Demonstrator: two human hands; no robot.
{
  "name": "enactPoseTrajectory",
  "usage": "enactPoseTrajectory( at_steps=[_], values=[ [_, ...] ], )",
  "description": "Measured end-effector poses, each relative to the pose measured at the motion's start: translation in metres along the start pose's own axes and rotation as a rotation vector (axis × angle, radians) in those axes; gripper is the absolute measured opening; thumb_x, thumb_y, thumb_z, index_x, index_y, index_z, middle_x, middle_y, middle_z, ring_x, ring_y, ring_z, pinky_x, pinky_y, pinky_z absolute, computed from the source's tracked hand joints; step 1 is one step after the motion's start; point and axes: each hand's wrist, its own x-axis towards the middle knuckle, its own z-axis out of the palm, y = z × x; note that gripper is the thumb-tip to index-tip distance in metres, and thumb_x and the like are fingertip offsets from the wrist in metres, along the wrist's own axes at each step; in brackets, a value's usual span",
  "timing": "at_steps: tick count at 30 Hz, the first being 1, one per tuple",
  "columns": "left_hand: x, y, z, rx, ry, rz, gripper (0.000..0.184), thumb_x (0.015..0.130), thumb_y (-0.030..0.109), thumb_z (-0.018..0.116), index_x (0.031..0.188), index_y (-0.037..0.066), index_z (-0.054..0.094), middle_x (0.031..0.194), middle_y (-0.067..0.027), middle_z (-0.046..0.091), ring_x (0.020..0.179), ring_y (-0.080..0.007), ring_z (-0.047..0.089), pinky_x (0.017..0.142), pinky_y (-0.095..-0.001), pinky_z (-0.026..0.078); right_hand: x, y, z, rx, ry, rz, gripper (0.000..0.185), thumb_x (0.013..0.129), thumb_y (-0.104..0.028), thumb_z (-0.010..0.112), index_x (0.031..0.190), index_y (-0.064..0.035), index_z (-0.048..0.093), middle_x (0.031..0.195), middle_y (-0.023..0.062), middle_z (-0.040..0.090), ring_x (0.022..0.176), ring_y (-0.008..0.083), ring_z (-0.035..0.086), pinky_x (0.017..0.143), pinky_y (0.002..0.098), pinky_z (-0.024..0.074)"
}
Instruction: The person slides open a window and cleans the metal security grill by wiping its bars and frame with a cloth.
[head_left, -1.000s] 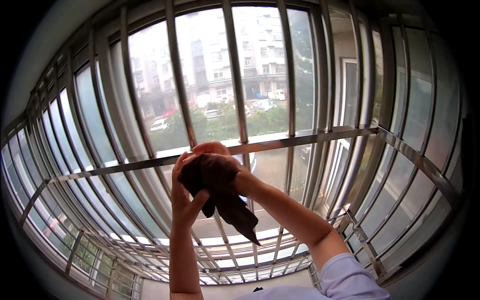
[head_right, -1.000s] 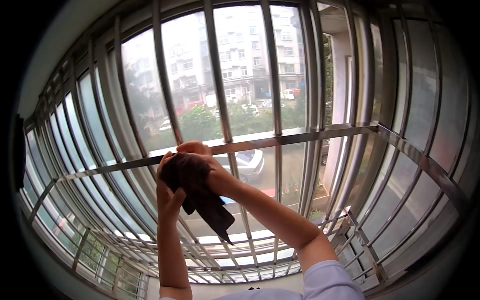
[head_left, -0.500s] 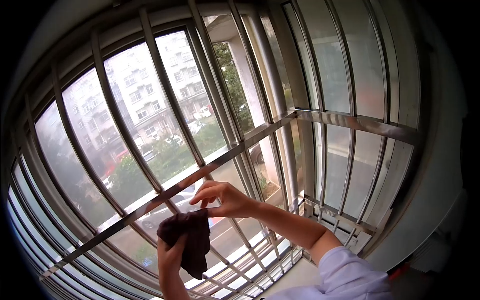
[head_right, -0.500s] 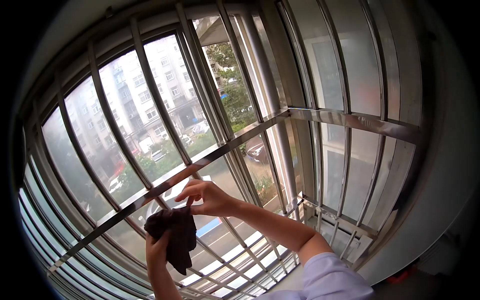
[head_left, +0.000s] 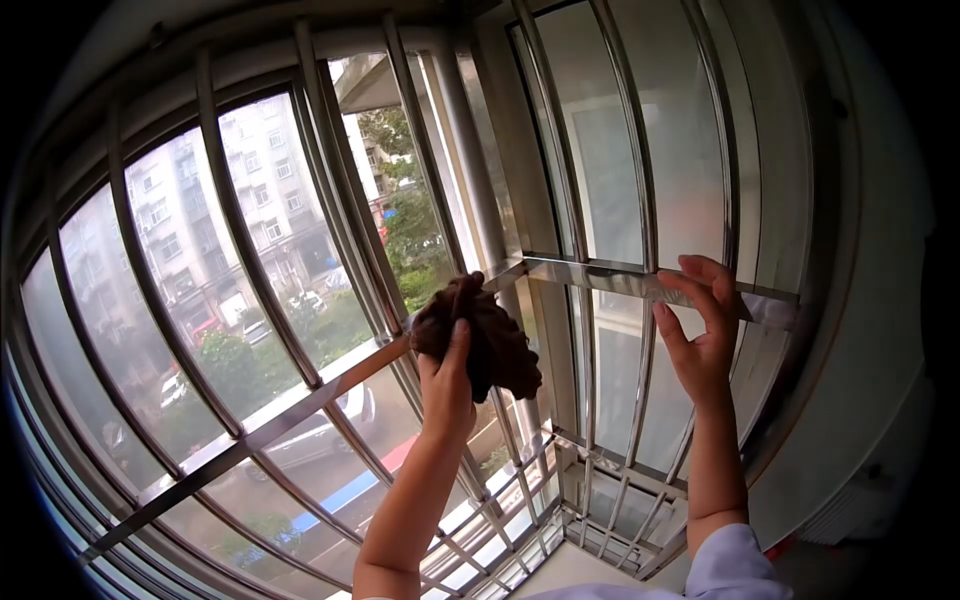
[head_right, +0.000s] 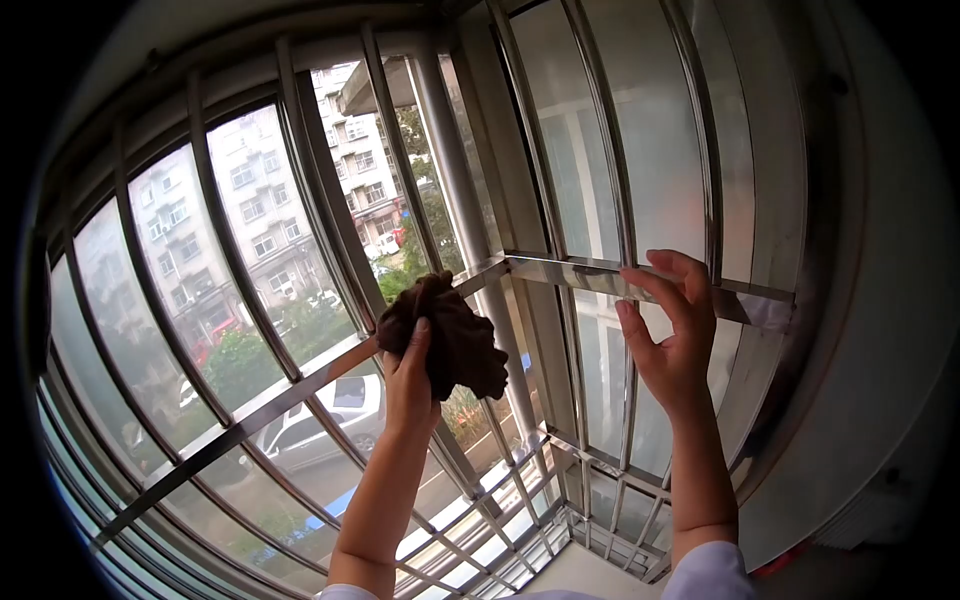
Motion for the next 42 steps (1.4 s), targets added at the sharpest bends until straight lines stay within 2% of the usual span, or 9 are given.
enactPoseTrajectory(
  at_steps=[3, 7, 9, 11, 16, 21, 35, 38, 42],
  values=[
    [0.068, -0.031, 0.037, 0.218, 0.113, 0.624, 0.035, 0.097, 0.012, 0.056, 0.129, -0.001, 0.050, 0.120, -0.0106, 0.060, 0.107, -0.0229, 0.060, 0.095, -0.0342, 0.046, 0.021, 0.035, 0.002, -0.220, 0.226, -0.101, 0.036, 0.082, -0.010, 0.066, 0.118, -0.0109, 0.063, 0.132, 0.0107, 0.042, 0.123, 0.0260, 0.041, 0.096, 0.0398, 0.0396],
    [0.138, -0.073, 0.065, 0.834, 0.333, 1.017, 0.052, 0.083, 0.000, 0.057, 0.134, 0.010, 0.052, 0.121, -0.0173, 0.050, 0.115, -0.0361, 0.050, 0.100, -0.0429, 0.039, 0.045, 0.046, 0.009, -0.278, 0.234, -0.110, 0.057, 0.083, -0.011, 0.065, 0.137, -0.0091, 0.046, 0.140, 0.0149, 0.033, 0.131, 0.0324, 0.035, 0.106, 0.0465, 0.0365],
    [0.148, -0.098, 0.067, 1.265, 0.193, 0.640, 0.061, 0.079, -0.001, 0.056, 0.138, 0.015, 0.049, 0.132, -0.0230, 0.044, 0.121, -0.0422, 0.047, 0.100, -0.0468, 0.040, 0.053, 0.045, 0.005, -0.351, 0.207, -0.137, 0.066, 0.083, -0.011, 0.065, 0.143, -0.0076, 0.036, 0.140, 0.0179, 0.032, 0.132, 0.0341, 0.034, 0.105, 0.0464, 0.0387],
    [0.175, -0.137, 0.048, 1.605, 0.146, 0.763, 0.064, 0.078, -0.001, 0.054, 0.139, 0.016, 0.047, 0.142, -0.0285, 0.035, 0.127, -0.0470, 0.042, 0.101, -0.0491, 0.041, 0.059, 0.049, 0.004, -0.392, 0.214, -0.098, 0.074, 0.083, -0.011, 0.065, 0.147, -0.0076, 0.028, 0.139, 0.0201, 0.034, 0.131, 0.0335, 0.037, 0.105, 0.0434, 0.0399],
    [0.197, -0.124, 0.057, 1.584, 0.121, 0.734, 0.063, 0.077, 0.000, 0.054, 0.138, 0.015, 0.045, 0.146, -0.0302, 0.028, 0.134, -0.0477, 0.033, 0.104, -0.0504, 0.041, 0.060, 0.056, 0.003, -0.182, 0.136, 0.136, 0.081, 0.084, -0.009, 0.065, 0.151, -0.0129, 0.020, 0.128, 0.0156, 0.045, 0.089, 0.0208, 0.054, 0.072, 0.0343, 0.0476],
    [0.254, -0.098, 0.081, 1.513, 0.209, 0.953, 0.061, 0.078, 0.000, 0.056, 0.137, 0.013, 0.047, 0.145, -0.0283, 0.032, 0.134, -0.0468, 0.035, 0.108, -0.0490, 0.036, 0.058, 0.059, -0.002, -0.167, 0.127, 0.077, 0.082, 0.083, -0.007, 0.064, 0.152, -0.0148, 0.021, 0.121, 0.0129, 0.047, 0.083, 0.0177, 0.050, 0.069, 0.0321, 0.0452],
    [0.339, 0.001, 0.160, 1.366, 0.275, 0.965, 0.050, 0.081, 0.009, 0.056, 0.129, 0.022, 0.054, 0.138, -0.0147, 0.041, 0.128, -0.0393, 0.041, 0.101, -0.0458, 0.042, 0.056, 0.060, 0.002, -0.074, 0.209, 0.170, 0.078, 0.078, -0.002, 0.064, 0.148, -0.0155, 0.032, 0.112, 0.0106, 0.057, 0.073, 0.0107, 0.050, 0.064, 0.0263, 0.0445],
    [0.331, 0.011, 0.175, 0.694, 0.341, 0.798, 0.037, 0.081, 0.013, 0.060, 0.118, 0.011, 0.062, 0.126, -0.0168, 0.048, 0.121, -0.0412, 0.044, 0.100, -0.0497, 0.040, 0.057, 0.055, 0.004, -0.121, 0.219, 0.170, 0.079, 0.078, -0.003, 0.064, 0.148, -0.0159, 0.033, 0.111, 0.0108, 0.057, 0.071, 0.0105, 0.050, 0.063, 0.0256, 0.0446],
    [0.318, 0.027, 0.218, 0.624, 0.166, 0.789, 0.049, 0.081, 0.011, 0.059, 0.129, 0.005, 0.049, 0.125, -0.0245, 0.045, 0.120, -0.0428, 0.045, 0.100, -0.0527, 0.040, 0.054, 0.056, 0.003, -0.136, 0.204, 0.174, 0.078, 0.078, -0.003, 0.064, 0.149, -0.0155, 0.032, 0.108, 0.0105, 0.057, 0.070, 0.0101, 0.050, 0.062, 0.0256, 0.0454]
  ],
)
